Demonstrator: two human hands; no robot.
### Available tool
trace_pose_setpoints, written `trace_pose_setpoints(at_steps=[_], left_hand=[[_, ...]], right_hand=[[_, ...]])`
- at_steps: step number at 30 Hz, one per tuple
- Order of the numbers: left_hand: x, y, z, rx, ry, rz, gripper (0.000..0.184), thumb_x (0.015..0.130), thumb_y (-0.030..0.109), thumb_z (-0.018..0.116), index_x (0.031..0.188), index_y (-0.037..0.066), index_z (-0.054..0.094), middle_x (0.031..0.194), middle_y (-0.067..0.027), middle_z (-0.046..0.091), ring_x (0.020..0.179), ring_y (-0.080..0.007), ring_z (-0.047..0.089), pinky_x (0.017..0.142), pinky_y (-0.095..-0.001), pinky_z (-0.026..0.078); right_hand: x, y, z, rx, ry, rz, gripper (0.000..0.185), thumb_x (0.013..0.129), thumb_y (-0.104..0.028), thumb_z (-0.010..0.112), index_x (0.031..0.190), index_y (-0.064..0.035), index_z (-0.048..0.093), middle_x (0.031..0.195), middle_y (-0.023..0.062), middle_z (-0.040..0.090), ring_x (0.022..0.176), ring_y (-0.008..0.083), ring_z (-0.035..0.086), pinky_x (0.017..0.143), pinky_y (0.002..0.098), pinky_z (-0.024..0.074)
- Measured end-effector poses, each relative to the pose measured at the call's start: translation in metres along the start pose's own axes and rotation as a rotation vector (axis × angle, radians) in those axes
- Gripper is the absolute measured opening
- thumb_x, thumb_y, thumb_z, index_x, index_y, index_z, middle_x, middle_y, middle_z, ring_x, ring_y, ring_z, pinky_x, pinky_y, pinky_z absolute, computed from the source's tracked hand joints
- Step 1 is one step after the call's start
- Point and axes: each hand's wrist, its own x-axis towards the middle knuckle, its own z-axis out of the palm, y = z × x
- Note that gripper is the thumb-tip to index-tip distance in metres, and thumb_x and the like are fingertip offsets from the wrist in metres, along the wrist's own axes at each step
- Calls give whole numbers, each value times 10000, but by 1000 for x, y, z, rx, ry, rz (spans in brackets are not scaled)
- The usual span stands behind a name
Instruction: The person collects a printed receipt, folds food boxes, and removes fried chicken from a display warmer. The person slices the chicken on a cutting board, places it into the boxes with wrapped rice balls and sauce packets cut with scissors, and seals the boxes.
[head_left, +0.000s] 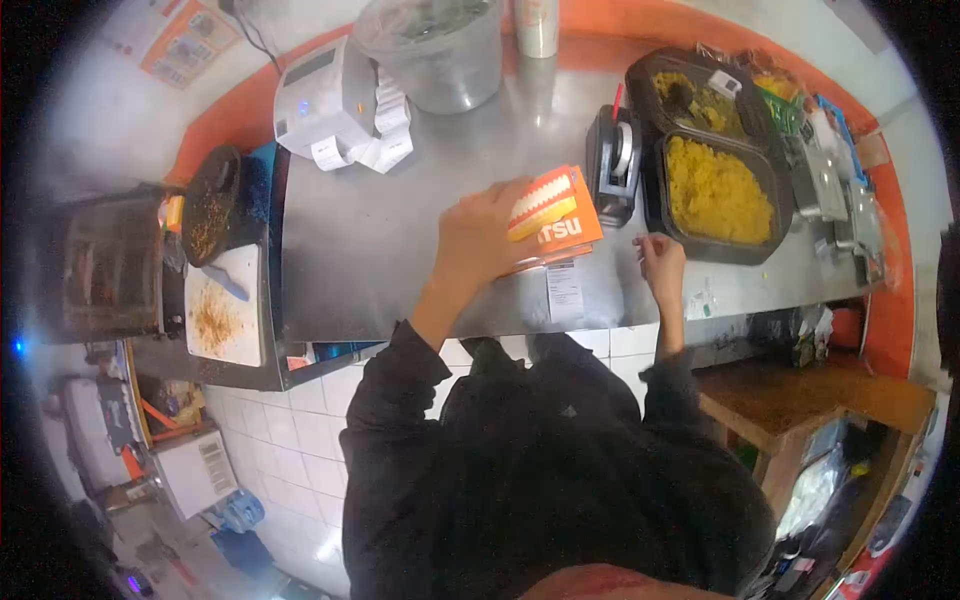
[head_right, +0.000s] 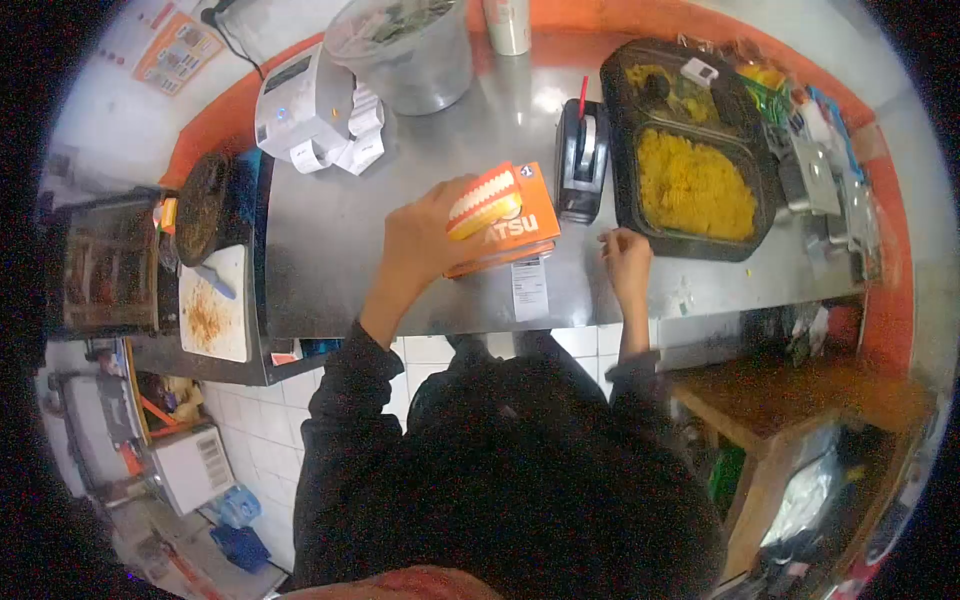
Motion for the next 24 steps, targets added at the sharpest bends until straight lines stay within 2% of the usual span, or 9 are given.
trace_pose_setpoints(at_steps=[1, 5, 8, 10, 13, 15, 17, 19, 24], left_hand=[[2, 0, 0, -4, 5, -17, 547, 655, 334, 679, 1150, 140, 549, 1003, -72, 624, 863, -280, 618, 738, -392, 494], [2, -1, 3, -30, -23, 19, 551, 648, 320, 684, 1147, 132, 544, 1024, -72, 625, 901, -275, 613, 762, -389, 493], [1, -6, 13, -34, 6, 19, 560, 659, 390, 685, 1144, 146, 549, 1021, -83, 630, 882, -287, 621, 737, -399, 496], [-7, -9, 14, -13, 35, 23, 576, 672, 460, 684, 1147, 161, 552, 1006, -93, 636, 849, -300, 632, 701, -408, 502], [-6, -6, 11, -21, 124, 95, 614, 653, 479, 695, 1153, 154, 550, 983, -87, 643, 850, -295, 633, 704, -407, 502], [-5, -4, 8, -3, -10, -17, 688, 640, 367, 723, 1257, 162, 498, 1015, -69, 640, 931, -254, 615, 772, -383, 484], [-1, 8, -3, 46, -102, -98, 739, 644, 387, 726, 1298, 166, 460, 1018, -67, 641, 933, -249, 616, 780, -373, 480], [-7, 15, -8, 102, -218, -176, 792, 649, 407, 729, 1339, 170, 422, 1020, -64, 643, 935, -244, 616, 789, -364, 477], [-15, 11, 3, 394, 285, 236, 863, 647, 441, 704, 1396, 225, 333, 1114, -16, 628, 1021, -257, 600, 916, -410, 421]], right_hand=[[-12, -32, -13, 374, -129, 262, 200, 875, -158, 595, 808, 10, 680, 529, 28, 539, 392, 102, 445, 371, 251, 345], [-38, -150, -26, 716, -373, 16, 252, 894, -124, 575, 1124, -34, 630, 525, -18, 509, 373, 31, 370, 351, 198, 283], [-24, -180, -5, 689, -457, -113, 489, 864, -137, 621, 1318, -51, 462, 528, 0, 516, 394, 49, 417, 365, 212, 324], [-23, -180, 9, 364, -280, -109, 711, 814, -148, 673, 1414, -83, 297, 524, 55, 523, 429, 100, 485, 413, 243, 396], [-30, -161, -15, 63, -288, -158, 839, 759, -175, 717, 1442, -144, 230, 570, 110, 563, 471, 170, 553, 473, 281, 449], [-28, -153, -17, -79, -210, -320, 789, 755, -202, 716, 1422, -174, 296, 555, 84, 562, 460, 202, 534, 506, 311, 425], [-24, -158, -14, -73, -168, -760, 671, 755, -200, 705, 1357, -202, 410, 622, 111, 603, 523, 255, 566, 535, 339, 432], [-22, -175, -15, -196, -325, -708, 548, 758, -178, 690, 1272, -208, 502, 691, 115, 632, 542, 260, 577, 537, 355, 442], [-10, -160, -23, -303, -315, -710, 453, 793, -275, 643, 1218, -197, 505, 603, 99, 584, 576, 278, 606, 515, 400, 456]])
